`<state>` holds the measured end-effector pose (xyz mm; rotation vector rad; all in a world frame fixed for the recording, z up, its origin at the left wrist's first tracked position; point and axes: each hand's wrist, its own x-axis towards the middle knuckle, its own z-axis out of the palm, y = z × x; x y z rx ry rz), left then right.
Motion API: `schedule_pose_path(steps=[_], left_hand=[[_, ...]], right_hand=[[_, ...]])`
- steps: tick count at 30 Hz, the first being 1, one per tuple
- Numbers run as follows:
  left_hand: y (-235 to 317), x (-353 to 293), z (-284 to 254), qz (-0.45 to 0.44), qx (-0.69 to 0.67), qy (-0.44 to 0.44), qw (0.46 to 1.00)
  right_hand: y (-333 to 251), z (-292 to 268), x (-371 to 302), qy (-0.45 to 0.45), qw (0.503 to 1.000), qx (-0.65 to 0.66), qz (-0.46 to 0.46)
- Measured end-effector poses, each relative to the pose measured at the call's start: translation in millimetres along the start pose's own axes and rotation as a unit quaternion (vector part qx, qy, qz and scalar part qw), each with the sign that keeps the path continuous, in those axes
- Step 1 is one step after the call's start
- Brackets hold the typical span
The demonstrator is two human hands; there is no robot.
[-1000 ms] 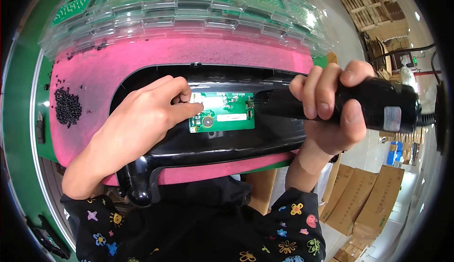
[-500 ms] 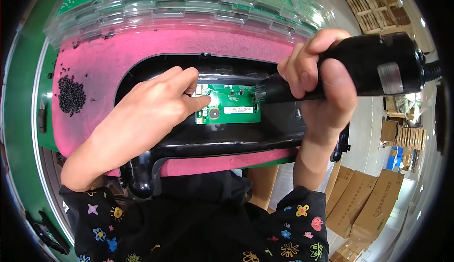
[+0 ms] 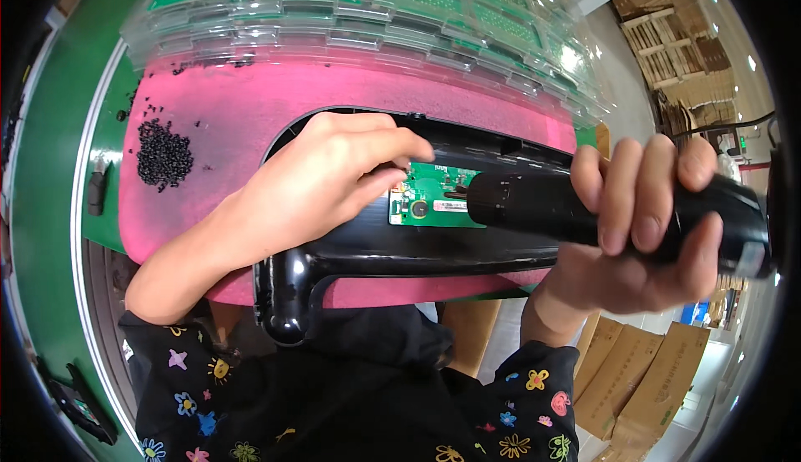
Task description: Assembling an electronic component by placing a PCB into a plastic casing and securing it with screws using an electric screwdriver.
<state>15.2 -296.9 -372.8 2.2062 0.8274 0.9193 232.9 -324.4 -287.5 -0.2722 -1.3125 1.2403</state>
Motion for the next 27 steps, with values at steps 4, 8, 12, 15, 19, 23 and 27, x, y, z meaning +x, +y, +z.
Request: schedule_pose_path(steps=[4,8,12,15,19,23,27], left_hand=[[3.5,-0.9,-5.3,0.01,-0.076,0.022,0.997],[6.3,-2.6,-3.5,0.025,-0.081,0.032,0.996],[2.7,-4.3,-1.9,0.06,-0.042,0.038,0.997],[2.8,-5.8,-0.4,0.056,-0.027,0.036,0.997],[4.0,-4.5,0.2,0.048,-0.035,0.052,0.997],[-2.5,-5.0,-4.0,0.007,-0.001,0.071,0.997],[-5.3,-6.4,-4.0,0.003,0.012,0.069,0.998]], right_hand=[[5.3,14.1,2.4,-0.021,0.999,-0.027,-0.015],[9.3,16.3,2.2,-0.017,0.999,-0.045,-0.008],[13.0,14.3,2.7,-0.027,0.999,-0.047,0.008],[13.5,13.9,2.4,-0.041,0.996,-0.075,0.03],[23.8,11.4,1.6,-0.037,0.996,-0.083,0.007],[42.2,20.5,-4.5,0.105,0.985,-0.134,0.026],[50.2,12.1,-4.6,0.103,0.983,-0.143,0.044]])
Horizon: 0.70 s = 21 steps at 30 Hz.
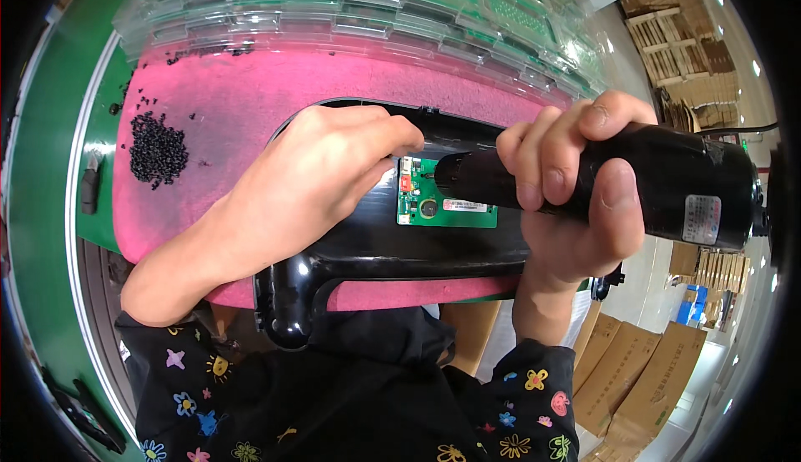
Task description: Assembling an electronic component by placing a PCB into a plastic casing and securing it with screws using an electric screwdriver.
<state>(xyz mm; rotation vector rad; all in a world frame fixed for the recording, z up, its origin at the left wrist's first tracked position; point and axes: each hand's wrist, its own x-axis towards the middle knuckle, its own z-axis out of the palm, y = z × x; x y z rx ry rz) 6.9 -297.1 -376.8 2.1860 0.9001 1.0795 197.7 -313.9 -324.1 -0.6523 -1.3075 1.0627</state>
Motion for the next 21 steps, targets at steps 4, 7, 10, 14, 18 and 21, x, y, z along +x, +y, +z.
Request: schedule_pose_path(steps=[4,7,10,14,18,21], left_hand=[[1.0,0.0,0.1,0.001,0.001,-0.015,1.0],[-0.8,-1.3,-0.3,-0.001,0.0,-0.026,1.0],[0.5,-1.1,-1.9,-0.002,-0.004,-0.036,0.999],[-1.9,-4.7,0.0,0.004,0.019,-0.031,0.999],[-6.3,-9.5,3.7,0.002,0.003,-0.023,1.0],[-5.7,-10.9,2.8,-0.003,0.009,-0.022,1.0]], right_hand=[[1.3,-0.6,0.4,-0.011,1.0,0.008,0.01],[4.4,3.2,1.6,-0.01,1.0,-0.019,-0.003],[3.2,2.9,3.3,-0.047,0.999,-0.018,0.008],[2.5,7.6,2.9,-0.036,0.998,-0.045,0.008],[4.5,4.7,5.0,-0.058,0.997,-0.047,0.005],[9.0,5.0,10.0,-0.093,0.994,-0.059,-0.007]])
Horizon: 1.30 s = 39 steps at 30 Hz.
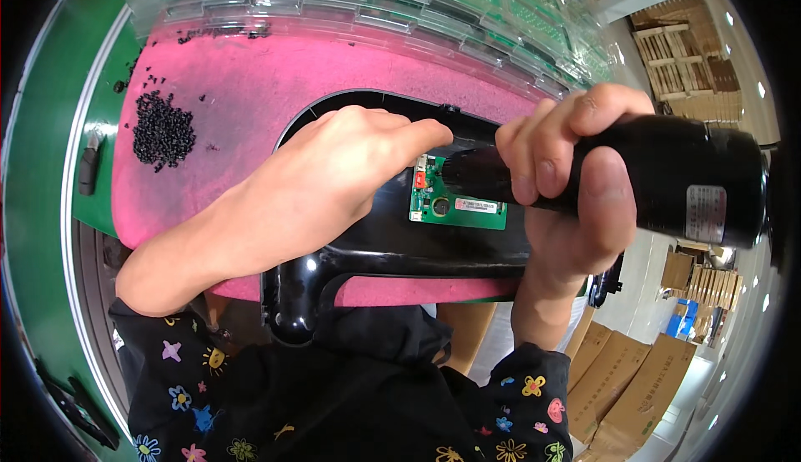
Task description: Assembling an electronic component by placing a PCB into a plastic casing and securing it with screws using an electric screwdriver.
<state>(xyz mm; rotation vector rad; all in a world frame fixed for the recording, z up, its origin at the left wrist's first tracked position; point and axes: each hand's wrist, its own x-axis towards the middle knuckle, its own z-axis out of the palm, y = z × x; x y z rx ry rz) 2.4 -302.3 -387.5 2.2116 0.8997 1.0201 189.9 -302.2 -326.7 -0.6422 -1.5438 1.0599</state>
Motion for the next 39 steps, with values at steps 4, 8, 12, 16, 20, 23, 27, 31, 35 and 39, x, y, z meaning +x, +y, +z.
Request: schedule_pose_path(steps=[4,8,12,16,20,23,27,31,35,39], left_hand=[[4.3,5.5,-0.7,0.007,-0.005,-0.011,1.0],[6.4,7.2,-3.6,0.027,0.047,0.016,0.998],[7.3,7.0,-9.2,0.01,0.05,-0.048,0.998],[6.9,10.4,-5.5,0.01,-0.009,-0.038,0.999],[17.1,12.6,-8.2,-0.051,-0.049,-0.078,0.994],[16.5,12.1,-4.3,-0.062,-0.079,-0.073,0.992],[17.4,14.8,-3.6,-0.023,-0.127,-0.042,0.991],[16.0,16.1,-1.8,-0.02,-0.131,-0.038,0.991],[13.4,16.6,-0.5,-0.02,-0.184,-0.042,0.982],[15.5,16.1,-1.5,-0.029,-0.168,-0.055,0.984]], right_hand=[[3.1,-4.3,4.1,-0.004,1.0,0.009,0.006],[7.9,-8.7,10.4,-0.037,0.999,-0.027,0.005],[9.9,-6.4,7.2,-0.033,0.997,-0.064,-0.021],[5.7,-2.8,-4.2,0.003,0.999,0.032,-0.026],[-7.7,-19.3,-12.3,-0.011,0.987,0.158,-0.038],[-19.2,-22.3,-13.3,-0.018,0.973,0.222,-0.066],[-25.3,-24.4,-19.0,-0.001,0.968,0.243,-0.065],[-23.4,-21.8,-20.9,0.015,0.964,0.252,-0.085],[-22.8,-21.6,-21.8,0.014,0.964,0.247,-0.094],[-23.4,-22.4,-23.6,-0.001,0.966,0.236,-0.104]])
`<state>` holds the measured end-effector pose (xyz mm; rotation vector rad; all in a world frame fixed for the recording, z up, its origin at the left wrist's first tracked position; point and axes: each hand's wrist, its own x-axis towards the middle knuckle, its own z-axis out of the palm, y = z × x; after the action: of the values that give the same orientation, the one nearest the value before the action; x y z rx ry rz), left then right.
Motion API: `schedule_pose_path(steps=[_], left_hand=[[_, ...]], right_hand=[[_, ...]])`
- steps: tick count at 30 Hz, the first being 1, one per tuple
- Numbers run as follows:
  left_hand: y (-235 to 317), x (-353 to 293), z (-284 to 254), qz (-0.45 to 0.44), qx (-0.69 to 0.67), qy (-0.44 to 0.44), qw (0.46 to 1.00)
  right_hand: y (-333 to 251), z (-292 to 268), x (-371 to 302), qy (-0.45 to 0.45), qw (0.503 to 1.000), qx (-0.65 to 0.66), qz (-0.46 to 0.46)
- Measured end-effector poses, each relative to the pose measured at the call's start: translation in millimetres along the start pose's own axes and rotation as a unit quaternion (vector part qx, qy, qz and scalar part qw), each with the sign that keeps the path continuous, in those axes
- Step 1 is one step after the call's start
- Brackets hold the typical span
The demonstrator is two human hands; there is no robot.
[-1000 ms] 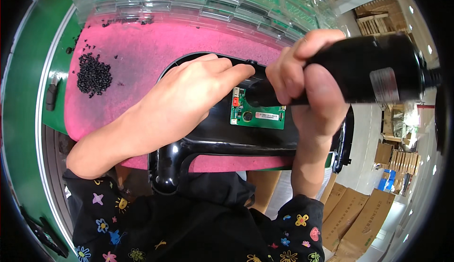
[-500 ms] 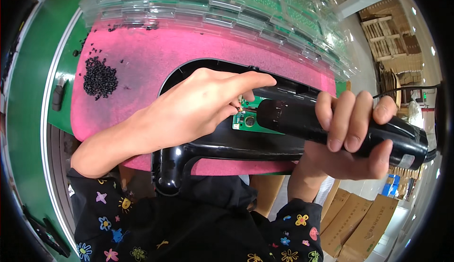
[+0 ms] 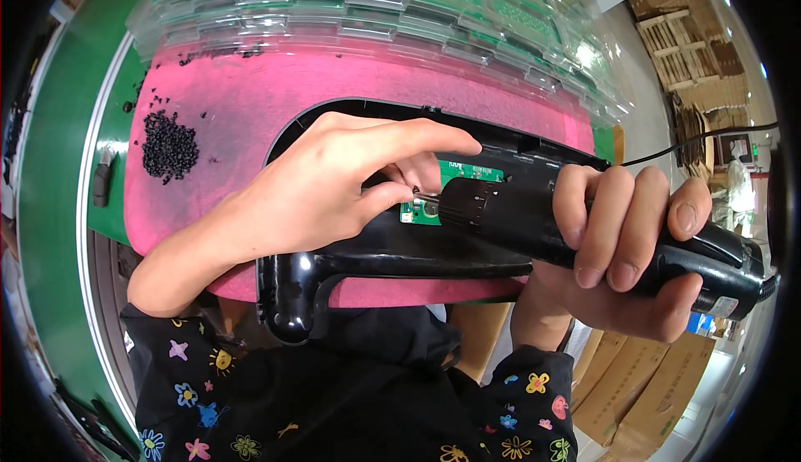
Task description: Assembling an electronic component by placing a PCB into a plastic casing and securing it with screws using an electric screwdriver.
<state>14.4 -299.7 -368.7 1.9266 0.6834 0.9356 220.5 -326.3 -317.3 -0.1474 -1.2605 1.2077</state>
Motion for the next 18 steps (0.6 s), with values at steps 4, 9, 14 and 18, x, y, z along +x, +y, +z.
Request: schedule_pose_path(steps=[4,9,14,18], left_hand=[[0.6,-0.4,-0.9,-0.005,0.007,-0.011,1.0],[-0.8,-0.5,0.4,-0.002,0.01,-0.001,1.0],[-1.2,0.4,-1.5,-0.015,-0.015,-0.007,1.0],[-1.3,-0.2,-1.8,-0.033,-0.043,-0.017,0.998]], right_hand=[[1.0,-1.8,-0.4,-0.011,1.0,0.0,-0.008],[2.0,-3.6,1.0,-0.035,0.999,-0.026,-0.015],[0.0,-4.7,0.8,-0.046,0.998,-0.037,-0.008],[3.6,-3.5,-0.8,-0.037,0.998,-0.035,-0.029]])
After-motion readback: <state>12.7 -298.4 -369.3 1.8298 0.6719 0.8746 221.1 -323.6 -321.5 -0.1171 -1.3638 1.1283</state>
